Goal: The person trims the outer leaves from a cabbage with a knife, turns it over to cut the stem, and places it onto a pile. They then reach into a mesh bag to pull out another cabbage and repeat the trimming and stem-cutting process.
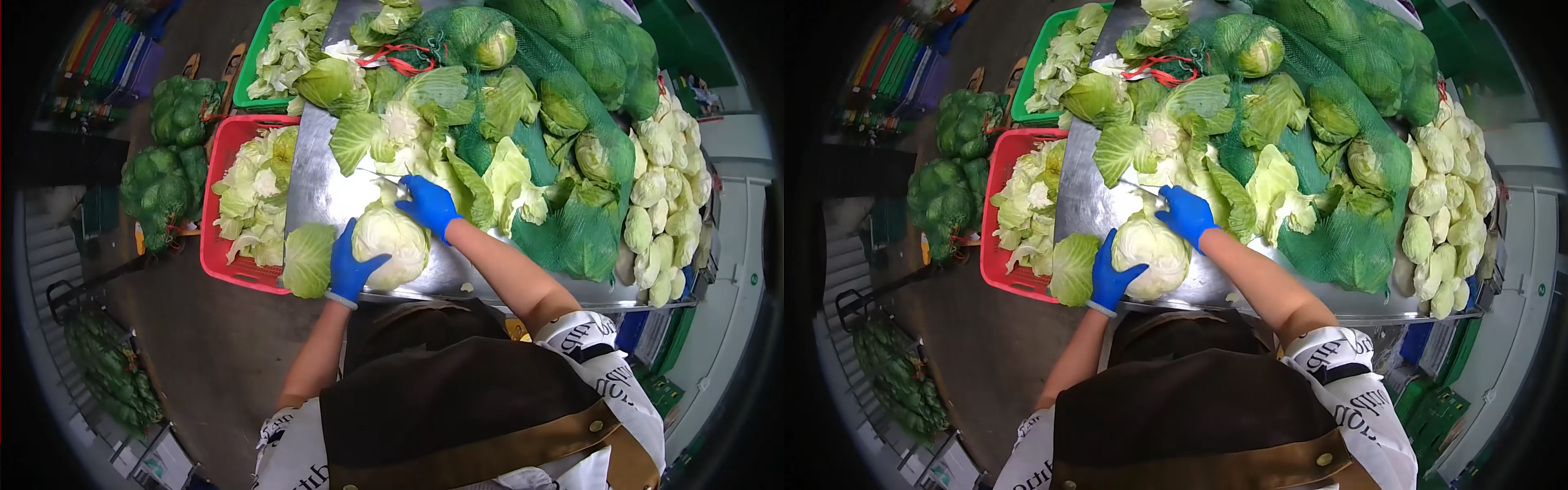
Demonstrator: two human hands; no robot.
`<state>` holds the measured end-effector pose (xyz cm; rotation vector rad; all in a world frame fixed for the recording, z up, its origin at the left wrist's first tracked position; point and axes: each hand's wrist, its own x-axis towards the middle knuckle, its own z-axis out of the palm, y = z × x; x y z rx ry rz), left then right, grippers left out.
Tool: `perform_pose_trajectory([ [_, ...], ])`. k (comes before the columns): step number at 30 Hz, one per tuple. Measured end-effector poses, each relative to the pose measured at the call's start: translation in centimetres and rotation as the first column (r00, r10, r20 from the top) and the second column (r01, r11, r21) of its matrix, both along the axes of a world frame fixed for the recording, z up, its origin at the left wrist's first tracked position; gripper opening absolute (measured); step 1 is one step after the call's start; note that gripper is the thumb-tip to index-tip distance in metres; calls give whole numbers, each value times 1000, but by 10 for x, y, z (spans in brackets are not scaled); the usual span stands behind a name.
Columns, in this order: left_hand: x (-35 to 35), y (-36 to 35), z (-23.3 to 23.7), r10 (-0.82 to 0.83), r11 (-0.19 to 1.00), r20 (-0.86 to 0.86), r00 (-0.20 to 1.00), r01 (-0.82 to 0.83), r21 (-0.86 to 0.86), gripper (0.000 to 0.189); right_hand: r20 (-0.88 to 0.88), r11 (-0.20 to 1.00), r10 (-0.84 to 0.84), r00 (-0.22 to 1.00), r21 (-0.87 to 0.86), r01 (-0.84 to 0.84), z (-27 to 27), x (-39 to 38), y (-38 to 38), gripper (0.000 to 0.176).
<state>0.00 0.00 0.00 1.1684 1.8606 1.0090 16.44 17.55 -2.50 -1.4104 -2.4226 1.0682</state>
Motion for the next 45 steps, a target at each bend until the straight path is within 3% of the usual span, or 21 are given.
perform_pose_trajectory([
  [2,-11,-3,6,-96,993,-77,992,100,56,99,-79,991,21,997,133,-11,-16,10,3,32],
  [3,17,-14,-2,-69,996,26,997,67,66,98,76,981,-180,981,-53,185,-4,49,6,25],
  [4,15,-20,-10,-42,996,59,997,37,86,97,73,918,-375,924,-113,381,-6,58,16,23],
  [5,7,-20,-16,-15,994,82,997,6,113,96,142,897,-416,898,-96,431,19,56,35,25],
  [6,2,-18,-15,88,989,247,965,-115,95,92,112,933,-356,928,-10,359,24,57,40,27],
  [9,-10,-3,-16,171,985,331,928,-154,-76,87,-75,946,-58,995,313,79,49,50,11,38],
  [10,-12,8,-11,106,993,326,939,-84,-82,80,-143,989,-15,990,146,36,57,41,-4,42],
  [13,-19,36,-3,-231,960,-119,966,246,134,73,-285,982,22,958,-172,-74,35,25,-42,63],
  [14,-16,42,5,-185,968,-6,983,183,172,67,-254,969,-86,963,-247,21,24,26,-52,69],
  [17,-5,11,-30,371,928,16,929,-371,31,67,-165,896,-240,957,-417,153,24,38,-54,73],
  [18,1,-3,-25,511,859,299,806,-477,-184,82,-54,893,-244,968,-401,202,40,38,-56,72],
  [21,45,-28,-27,299,942,137,945,-314,115,101,25,850,-318,948,-436,296,36,43,-70,74],
  [22,48,-28,-16,296,949,280,913,-314,22,114,50,862,-301,952,-413,295,38,44,-71,63],
  [25,33,-12,-16,273,960,241,931,-282,2,114,-163,935,-335,928,-177,306,46,44,-73,41],
  [26,27,-8,-16,250,967,265,931,-256,-13,115,-368,959,-278,887,-59,276,46,44,-73,23],
  [30,5,20,2,171,985,240,956,-161,-58,120,-250,986,105,963,154,-67,72,40,-49,28],
  [32,-1,34,-2,188,982,89,978,-190,16,119,-175,970,170,970,201,-134,69,31,-41,30],
  [34,-5,46,-3,200,980,83,976,-199,-17,111,-80,955,215,973,226,-192,67,20,-34,35],
  [37,-10,57,-3,210,977,96,973,-205,-63,103,35,965,203,979,165,-206,66,2,-19,37],
  [41,-5,58,-7,226,973,68,972,-221,-71,102,14,949,245,969,200,-243,50,-9,-6,35],
  [45,3,52,3,81,996,-178,981,-87,-24,97,62,996,-48,997,74,43,39,-24,29,33],
])
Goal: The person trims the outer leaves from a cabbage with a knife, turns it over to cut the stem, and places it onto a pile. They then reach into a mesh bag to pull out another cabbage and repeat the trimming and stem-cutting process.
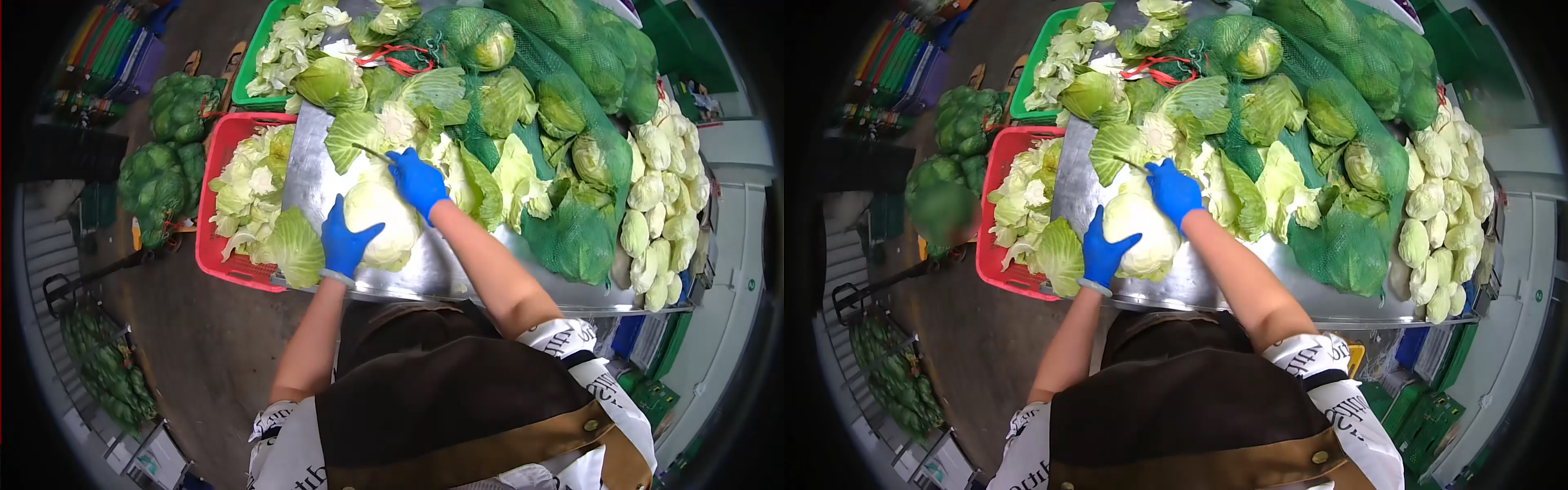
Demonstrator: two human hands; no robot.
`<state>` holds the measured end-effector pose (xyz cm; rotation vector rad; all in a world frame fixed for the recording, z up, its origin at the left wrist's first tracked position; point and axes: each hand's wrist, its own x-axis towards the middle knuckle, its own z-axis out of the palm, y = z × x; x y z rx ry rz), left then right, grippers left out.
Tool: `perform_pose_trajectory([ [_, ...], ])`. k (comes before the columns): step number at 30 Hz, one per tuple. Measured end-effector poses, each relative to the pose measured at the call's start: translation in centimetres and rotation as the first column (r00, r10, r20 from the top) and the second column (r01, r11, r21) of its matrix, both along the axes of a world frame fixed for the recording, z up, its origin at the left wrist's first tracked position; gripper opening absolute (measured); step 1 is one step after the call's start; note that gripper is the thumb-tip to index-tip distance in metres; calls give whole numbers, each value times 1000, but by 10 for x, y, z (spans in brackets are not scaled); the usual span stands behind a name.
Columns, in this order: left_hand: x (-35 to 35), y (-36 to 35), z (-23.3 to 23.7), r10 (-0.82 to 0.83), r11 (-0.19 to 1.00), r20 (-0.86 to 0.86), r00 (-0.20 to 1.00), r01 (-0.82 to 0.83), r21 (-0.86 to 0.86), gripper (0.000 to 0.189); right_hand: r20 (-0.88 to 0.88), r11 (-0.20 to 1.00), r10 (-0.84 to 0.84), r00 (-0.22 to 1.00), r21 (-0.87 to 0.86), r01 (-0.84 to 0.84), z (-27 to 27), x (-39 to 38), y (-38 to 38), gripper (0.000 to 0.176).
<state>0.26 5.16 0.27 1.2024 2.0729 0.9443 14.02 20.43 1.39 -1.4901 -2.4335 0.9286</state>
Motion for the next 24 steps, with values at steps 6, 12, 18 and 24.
perform_pose_trajectory([
  [6,-3,-32,-12,-91,979,342,935,22,201,109,0,998,35,999,48,-35,-10,16,11,28],
  [12,-9,-70,-24,100,995,424,900,-86,-52,101,43,989,-134,990,68,131,-21,45,13,39],
  [18,-19,-53,-10,28,992,544,839,46,-121,95,-210,982,82,974,184,-42,13,68,-77,36],
  [24,-3,-35,-12,63,998,695,717,-52,-36,92,-148,997,74,986,22,-71,38,91,-123,33],
])
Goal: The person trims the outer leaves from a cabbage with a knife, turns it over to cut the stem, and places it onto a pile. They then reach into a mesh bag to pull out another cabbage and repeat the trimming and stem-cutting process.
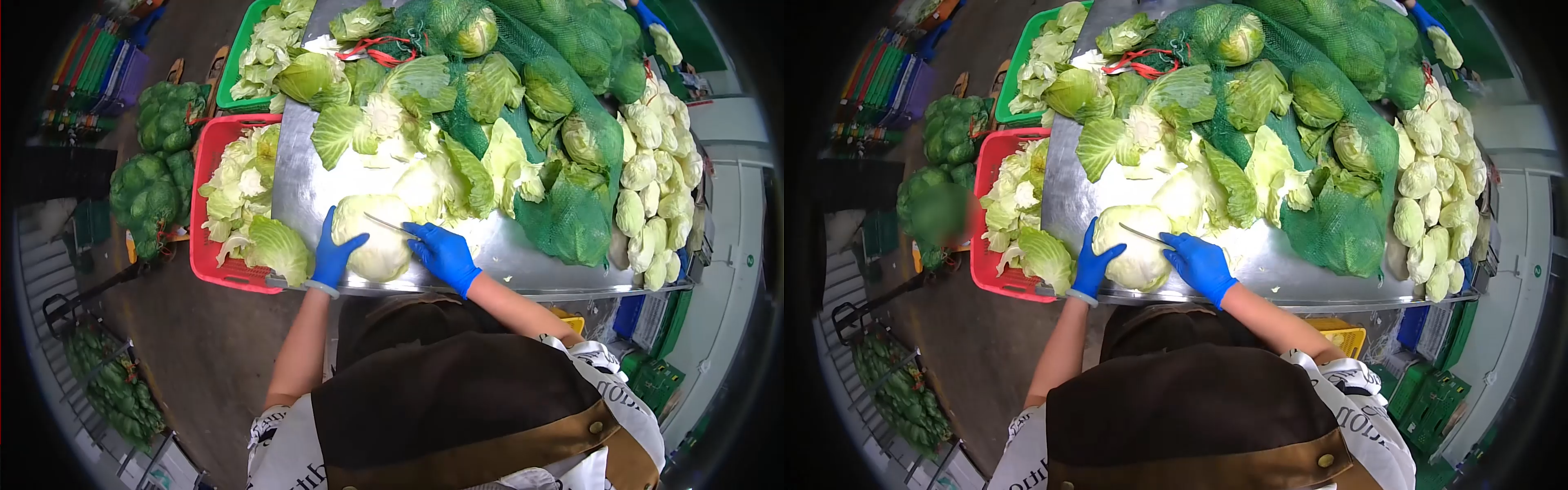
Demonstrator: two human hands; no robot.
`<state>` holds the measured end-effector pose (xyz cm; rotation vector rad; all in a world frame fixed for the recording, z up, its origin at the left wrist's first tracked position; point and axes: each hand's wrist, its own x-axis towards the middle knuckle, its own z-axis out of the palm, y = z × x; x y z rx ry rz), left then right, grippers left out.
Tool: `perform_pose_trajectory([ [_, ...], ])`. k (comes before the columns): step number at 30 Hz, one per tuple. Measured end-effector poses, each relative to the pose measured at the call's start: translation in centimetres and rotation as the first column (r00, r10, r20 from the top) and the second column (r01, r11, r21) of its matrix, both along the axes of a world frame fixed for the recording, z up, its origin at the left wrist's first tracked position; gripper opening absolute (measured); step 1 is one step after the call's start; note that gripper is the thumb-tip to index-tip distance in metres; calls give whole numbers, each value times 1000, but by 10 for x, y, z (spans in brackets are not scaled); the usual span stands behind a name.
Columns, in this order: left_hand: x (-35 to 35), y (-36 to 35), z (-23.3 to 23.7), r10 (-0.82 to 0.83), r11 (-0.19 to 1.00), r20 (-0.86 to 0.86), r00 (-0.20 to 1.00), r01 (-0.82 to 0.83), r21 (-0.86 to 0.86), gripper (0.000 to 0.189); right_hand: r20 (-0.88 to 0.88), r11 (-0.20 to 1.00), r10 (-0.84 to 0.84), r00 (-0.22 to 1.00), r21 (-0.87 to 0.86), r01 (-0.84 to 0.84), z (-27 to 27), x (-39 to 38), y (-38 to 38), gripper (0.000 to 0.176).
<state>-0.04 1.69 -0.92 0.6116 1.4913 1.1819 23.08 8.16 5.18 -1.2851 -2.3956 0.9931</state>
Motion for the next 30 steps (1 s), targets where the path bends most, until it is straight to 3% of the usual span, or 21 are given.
perform_pose_trajectory([
  [1,3,5,2,61,998,20,998,-61,-12,79,72,996,21,997,81,-27,1,5,-1,35],
  [5,6,21,17,102,993,98,990,-96,-68,55,259,972,92,961,185,-143,5,19,-1,38],
  [11,5,26,17,92,992,115,989,-81,-101,59,206,973,84,975,193,-125,-1,6,8,43],
  [17,0,28,8,84,991,132,988,-68,-119,63,372,971,91,924,173,-165,4,22,14,46],
  [20,2,31,18,85,984,138,987,-61,-169,66,363,950,48,931,271,-155,-6,24,19,44],
  [23,2,33,17,99,978,163,982,-66,-196,70,249,970,-114,962,239,53,-23,7,29,44],
  [26,7,25,2,-27,995,-154,988,12,-96,74,108,951,-283,953,158,265,-54,-1,49,35],
  [30,5,22,6,40,993,1,999,-39,-113,78,-52,979,-183,982,-101,177,-26,-6,54,32],
])
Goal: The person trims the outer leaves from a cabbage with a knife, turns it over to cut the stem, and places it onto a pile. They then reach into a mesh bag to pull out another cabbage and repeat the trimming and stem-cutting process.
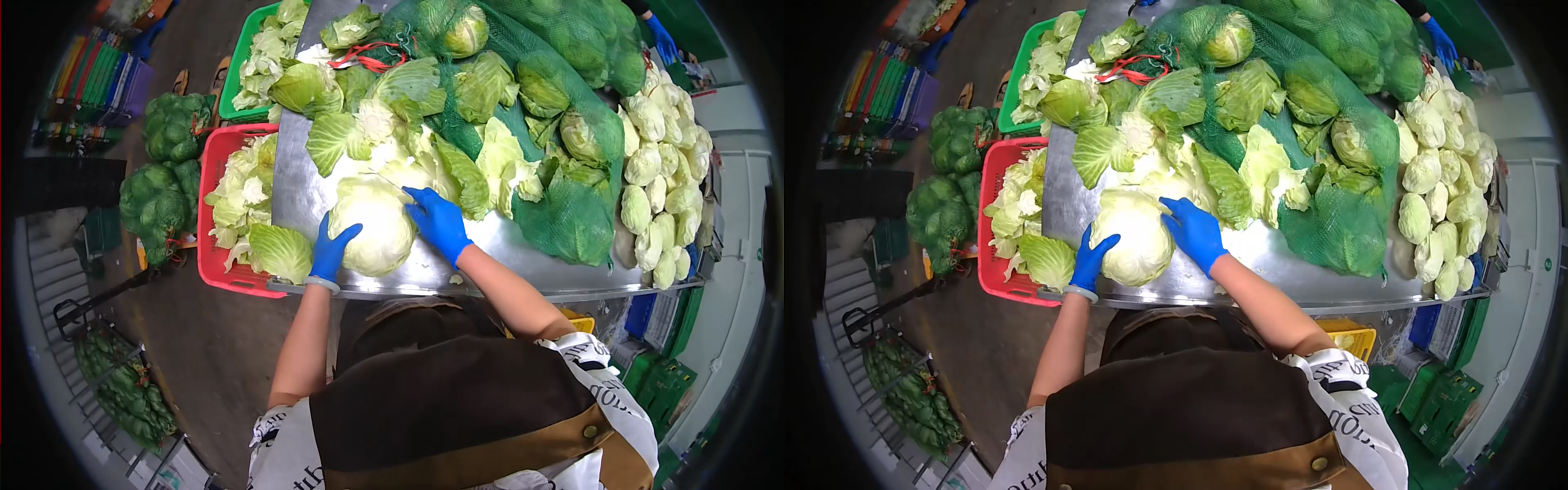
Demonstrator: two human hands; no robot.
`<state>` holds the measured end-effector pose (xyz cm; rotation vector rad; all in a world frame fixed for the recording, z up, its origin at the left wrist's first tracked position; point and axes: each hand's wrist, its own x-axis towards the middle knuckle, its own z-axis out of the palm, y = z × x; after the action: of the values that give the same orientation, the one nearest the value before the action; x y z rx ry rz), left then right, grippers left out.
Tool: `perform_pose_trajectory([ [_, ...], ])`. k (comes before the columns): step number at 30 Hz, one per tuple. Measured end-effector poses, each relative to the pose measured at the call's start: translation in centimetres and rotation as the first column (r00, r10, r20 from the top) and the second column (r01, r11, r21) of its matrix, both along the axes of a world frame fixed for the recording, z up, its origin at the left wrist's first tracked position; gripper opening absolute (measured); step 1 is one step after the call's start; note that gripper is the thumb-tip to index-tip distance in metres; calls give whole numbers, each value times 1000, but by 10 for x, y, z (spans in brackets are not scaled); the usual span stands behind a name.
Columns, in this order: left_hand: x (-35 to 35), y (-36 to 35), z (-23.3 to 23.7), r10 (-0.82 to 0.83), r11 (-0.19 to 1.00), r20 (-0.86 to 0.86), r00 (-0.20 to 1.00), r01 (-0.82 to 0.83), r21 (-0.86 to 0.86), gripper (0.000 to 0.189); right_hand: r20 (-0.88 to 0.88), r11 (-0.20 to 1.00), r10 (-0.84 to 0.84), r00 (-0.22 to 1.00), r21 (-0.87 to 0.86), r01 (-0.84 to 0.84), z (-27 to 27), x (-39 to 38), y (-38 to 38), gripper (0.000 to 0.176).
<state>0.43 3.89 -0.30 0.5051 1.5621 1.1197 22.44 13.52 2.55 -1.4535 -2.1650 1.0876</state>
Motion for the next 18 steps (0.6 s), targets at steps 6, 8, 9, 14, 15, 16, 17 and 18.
perform_pose_trajectory([
  [6,0,-22,-13,-199,943,-133,971,226,243,102,-250,961,-230,941,-210,179,-47,-35,18,79],
  [8,2,-26,-5,-212,942,-117,970,235,241,108,-190,930,-56,980,-366,-17,-87,-36,31,71],
  [9,4,-28,-1,-211,941,-100,972,229,250,108,-186,922,-57,981,-387,-20,-84,-36,38,68],
  [14,14,-42,15,-304,858,-503,809,462,224,107,-14,961,-91,996,-262,84,-83,-32,46,58],
  [15,17,-43,27,-315,846,-546,776,491,210,109,-58,970,-73,996,-237,57,-93,-32,42,55],
  [16,15,-49,35,-341,821,-629,699,547,163,110,-123,911,-79,989,-413,22,-82,-28,42,54],
  [17,11,-54,40,-361,793,-703,613,599,114,110,-186,822,-99,978,-569,-25,-70,-20,43,52],
  [18,9,-52,47,-376,761,-768,518,646,64,111,-244,709,-133,961,-700,-80,-50,-13,46,51],
])
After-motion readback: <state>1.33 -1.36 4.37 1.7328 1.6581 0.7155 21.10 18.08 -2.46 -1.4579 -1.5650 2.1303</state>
